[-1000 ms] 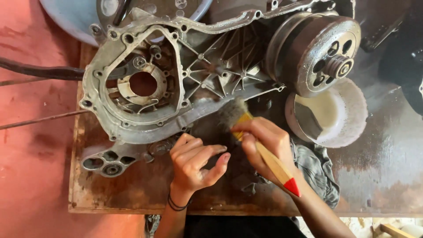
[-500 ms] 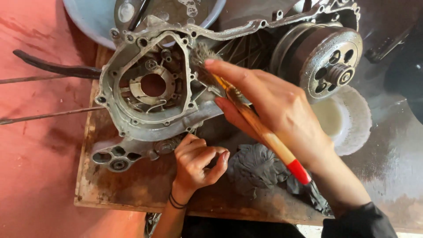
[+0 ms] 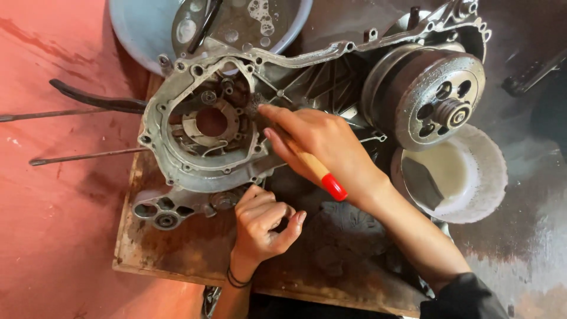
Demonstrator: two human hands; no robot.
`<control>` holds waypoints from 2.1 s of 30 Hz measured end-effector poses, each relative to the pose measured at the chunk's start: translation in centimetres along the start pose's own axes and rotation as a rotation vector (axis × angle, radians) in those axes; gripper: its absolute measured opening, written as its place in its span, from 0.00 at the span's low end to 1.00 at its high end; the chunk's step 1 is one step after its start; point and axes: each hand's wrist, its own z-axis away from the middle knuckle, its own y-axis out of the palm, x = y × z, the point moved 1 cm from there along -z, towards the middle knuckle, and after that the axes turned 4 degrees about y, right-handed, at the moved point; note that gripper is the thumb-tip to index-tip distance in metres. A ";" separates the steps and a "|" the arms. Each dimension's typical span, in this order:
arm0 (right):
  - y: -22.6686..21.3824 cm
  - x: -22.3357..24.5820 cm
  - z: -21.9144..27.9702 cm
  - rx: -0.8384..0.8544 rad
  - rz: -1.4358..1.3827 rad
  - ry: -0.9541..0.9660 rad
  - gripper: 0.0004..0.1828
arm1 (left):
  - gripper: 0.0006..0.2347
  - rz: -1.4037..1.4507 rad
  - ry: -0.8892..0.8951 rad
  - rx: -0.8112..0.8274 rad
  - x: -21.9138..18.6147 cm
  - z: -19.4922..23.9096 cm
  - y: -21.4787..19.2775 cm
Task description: The recorder is cleaning a motorcycle engine casing using a brush and a cleaning solution.
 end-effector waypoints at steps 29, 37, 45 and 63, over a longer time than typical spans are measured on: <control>-2.8 -0.4 0.8 0.211 0.022 -0.070 0.22 | 0.11 -0.426 -0.026 -0.127 11.8 -8.4 -21.6; -4.7 1.5 -1.2 -0.026 0.115 -0.065 0.20 | 0.05 0.168 -0.297 -0.274 12.8 -8.7 -21.6; -7.2 0.5 -0.3 -0.180 0.147 0.088 0.20 | 0.14 -0.200 -0.266 -0.126 8.8 -9.0 -21.5; -6.2 -1.0 -1.6 -0.384 0.006 0.081 0.22 | 0.18 -0.404 -0.177 -0.090 16.8 -3.0 -25.1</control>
